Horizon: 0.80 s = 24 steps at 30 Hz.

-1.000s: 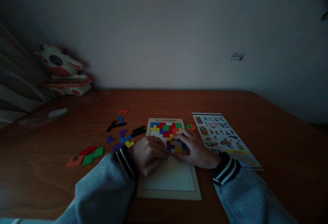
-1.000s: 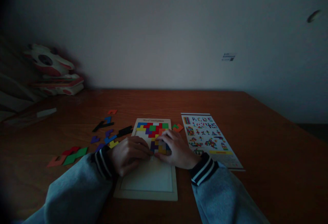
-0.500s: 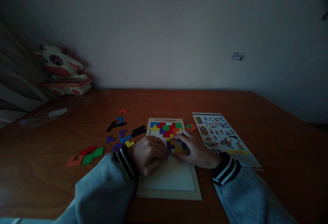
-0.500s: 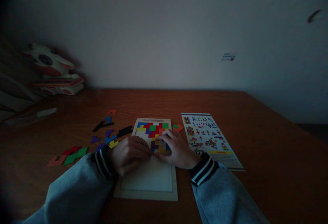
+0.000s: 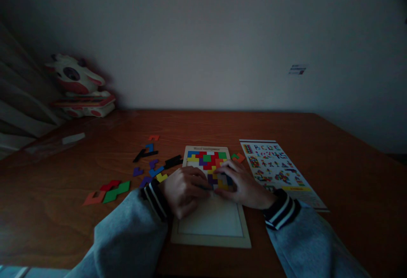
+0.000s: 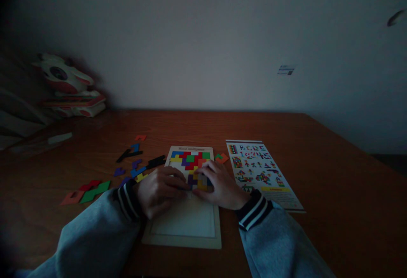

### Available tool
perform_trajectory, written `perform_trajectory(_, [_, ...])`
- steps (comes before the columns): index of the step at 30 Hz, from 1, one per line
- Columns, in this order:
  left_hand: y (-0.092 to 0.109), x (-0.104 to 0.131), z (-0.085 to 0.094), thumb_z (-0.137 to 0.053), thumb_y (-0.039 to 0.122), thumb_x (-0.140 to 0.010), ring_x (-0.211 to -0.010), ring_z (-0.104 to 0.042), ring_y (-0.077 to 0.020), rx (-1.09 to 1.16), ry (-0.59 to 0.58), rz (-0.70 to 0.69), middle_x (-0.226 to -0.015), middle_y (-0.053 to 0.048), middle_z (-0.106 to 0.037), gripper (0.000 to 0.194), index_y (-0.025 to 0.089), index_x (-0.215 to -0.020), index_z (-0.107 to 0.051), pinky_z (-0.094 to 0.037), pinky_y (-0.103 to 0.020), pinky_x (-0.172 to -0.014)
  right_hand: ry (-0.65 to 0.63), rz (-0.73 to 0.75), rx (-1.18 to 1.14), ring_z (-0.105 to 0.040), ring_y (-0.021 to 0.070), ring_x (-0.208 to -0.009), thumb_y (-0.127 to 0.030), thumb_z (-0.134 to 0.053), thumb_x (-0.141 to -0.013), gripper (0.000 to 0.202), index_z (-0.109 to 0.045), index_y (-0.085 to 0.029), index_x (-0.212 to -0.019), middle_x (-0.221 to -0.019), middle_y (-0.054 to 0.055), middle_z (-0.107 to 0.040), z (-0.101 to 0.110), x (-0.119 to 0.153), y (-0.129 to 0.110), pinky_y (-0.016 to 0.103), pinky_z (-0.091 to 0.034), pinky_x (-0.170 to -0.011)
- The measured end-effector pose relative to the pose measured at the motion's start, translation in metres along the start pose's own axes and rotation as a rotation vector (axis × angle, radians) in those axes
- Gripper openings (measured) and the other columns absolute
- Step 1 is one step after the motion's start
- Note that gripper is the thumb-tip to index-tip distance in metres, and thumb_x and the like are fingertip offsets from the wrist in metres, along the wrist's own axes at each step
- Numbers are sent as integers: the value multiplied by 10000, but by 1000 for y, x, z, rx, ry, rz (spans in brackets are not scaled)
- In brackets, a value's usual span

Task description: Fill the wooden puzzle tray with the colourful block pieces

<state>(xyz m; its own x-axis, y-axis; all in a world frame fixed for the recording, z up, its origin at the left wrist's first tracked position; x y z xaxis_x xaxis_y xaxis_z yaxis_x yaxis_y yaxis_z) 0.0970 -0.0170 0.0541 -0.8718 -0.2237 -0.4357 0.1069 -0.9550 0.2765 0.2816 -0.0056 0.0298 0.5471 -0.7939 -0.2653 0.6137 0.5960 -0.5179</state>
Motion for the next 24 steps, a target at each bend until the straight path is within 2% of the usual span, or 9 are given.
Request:
perform_trajectory(11, [8,-1,3,-584,234,-706,-1152,-496,-330,-156,-194,101,-1318,-87,-580,418,234,-1111,-690,-485,-493,-899,-6,4,19,-523,243,-1097,-455,-705,-837,412,-578,-250,-1171,-1147,67,-547,-1,0,1,439,-455,-969])
perform_trajectory(16, [9,0,1,-571,243,-703,-1125,-500,-328,-168,-223,132,-1283,-94,-602,506,219,-1203,-645,-465,-500,-903,-9,-1,21,-525,251,-1097,-466,-699,-838,418,-574,-257,-1179,-1149,68,-549,0,-1,0,449,-456,-969])
perform_trajectory(24, [8,-1,-3,-548,209,-692,-1064,-531,-298,-116,-216,122,-1216,-93,-658,523,170,-1208,-620,-459,-456,-888,-18,-2,19,-528,250,-1106,-463,-697,-843,423,-574,-255,-1190,-1148,70,-552,1,-1,-1,447,-457,-980])
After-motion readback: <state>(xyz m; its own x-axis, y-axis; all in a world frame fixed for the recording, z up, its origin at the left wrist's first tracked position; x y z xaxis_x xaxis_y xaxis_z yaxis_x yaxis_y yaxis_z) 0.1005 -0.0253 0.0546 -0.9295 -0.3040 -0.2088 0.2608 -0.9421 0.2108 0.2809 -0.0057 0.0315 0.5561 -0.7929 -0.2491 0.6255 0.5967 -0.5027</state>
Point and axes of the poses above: each hand's wrist, its own x-axis away from the middle knuckle, its own z-axis out of the back of the hand, y = z × x, the point moved 5 cm from there along -x, towards the middle knuckle
